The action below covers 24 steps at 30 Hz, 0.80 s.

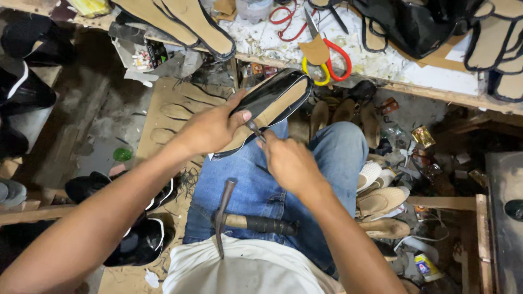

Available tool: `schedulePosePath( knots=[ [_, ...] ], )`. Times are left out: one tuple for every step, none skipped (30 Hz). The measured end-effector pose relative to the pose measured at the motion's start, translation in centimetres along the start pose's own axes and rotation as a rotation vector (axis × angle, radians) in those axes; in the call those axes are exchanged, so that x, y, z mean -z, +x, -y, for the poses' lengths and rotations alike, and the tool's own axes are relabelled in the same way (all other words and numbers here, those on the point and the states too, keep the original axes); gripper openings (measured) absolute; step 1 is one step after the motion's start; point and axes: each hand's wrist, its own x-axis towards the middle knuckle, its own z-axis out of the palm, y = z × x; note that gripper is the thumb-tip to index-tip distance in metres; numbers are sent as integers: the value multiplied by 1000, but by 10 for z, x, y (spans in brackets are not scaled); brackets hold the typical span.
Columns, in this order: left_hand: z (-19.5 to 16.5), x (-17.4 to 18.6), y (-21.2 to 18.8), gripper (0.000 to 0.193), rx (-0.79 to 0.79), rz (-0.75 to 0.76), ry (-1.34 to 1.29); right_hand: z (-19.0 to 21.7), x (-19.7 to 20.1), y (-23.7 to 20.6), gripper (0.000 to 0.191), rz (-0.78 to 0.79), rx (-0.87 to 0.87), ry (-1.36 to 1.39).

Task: The person sits on the floor and assembles a shoe by fitting a wooden insole into a black shoe upper. They use a hammer to tap the insole into place, then use pliers to trim and adjust the upper edges around the insole.

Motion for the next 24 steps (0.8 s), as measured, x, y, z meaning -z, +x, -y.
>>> schedulePosePath(
  knots=[
    [-3,-2,-4,68,70,27,21,1,3,-4,30,-4,-24,-52],
    [-4,-2,-6,70,66,44,-3,2,6,-8,30,-13,-44,-108],
    [-3,-2,-7,71,62,56,-28,4,8,-12,29,-23,-60,-167],
    [0,-3,-7,73,60,68,-57,6,8,-15,30,-64,-58,-148],
    [5,-3,-7,76,-40,66,-92,8,7,-19,30,-102,-59,-128],
    [12,-3,-7,79,-143,65,-127,8,4,-22,30,-143,-61,-110],
    [19,-3,-5,82,-249,62,-161,9,-1,-22,29,-241,4,-4],
    [25,-5,-2,85,-272,93,-160,8,-7,-20,29,-337,71,106],
    [32,-6,-1,88,-292,129,-157,7,-13,-19,29,-431,132,221],
    [37,-8,-1,91,-311,170,-154,4,-19,-16,26,-353,95,112],
    [40,-9,-1,92,-321,171,-180,0,-24,-12,24,-272,57,4],
    [42,-10,0,93,-334,165,-205,-4,-28,-7,23,-196,25,-107],
    [43,-9,1,93,-355,150,-221,-7,-31,-5,22,-286,111,-46],
    [42,-8,1,93,-388,112,-221,-9,-32,-3,22,-384,202,4],
    [40,-6,0,93,-426,84,-221,-9,-33,-2,21,-483,285,54],
    [36,-6,-2,94,-456,67,-233,-10,-32,-3,22,-409,205,-21],
    [32,-6,-4,89,-393,62,-253,-9,-31,-7,23,-316,125,-90],
    [28,-4,-9,86,-317,64,-272,-7,-30,-12,24,-213,45,-149],
    [26,-2,-15,82,-243,68,-284,-6,-30,-22,27,-145,-8,-124],
    [23,0,-21,82,-201,63,-297,-6,-28,-36,31,-101,-53,-110],
    [20,1,-27,82,-178,40,-303,-10,-26,-45,35,-78,-88,-106],
    [17,2,-32,82,-155,29,-308,-16,-24,-54,36,-140,-10,-116],
    [13,1,-35,83,-220,-5,-313,-24,-22,-70,38,-185,64,-130],
    [12,0,-42,84,-276,-33,-319,-33,-22,-86,40,-221,137,-138]
  ],
)
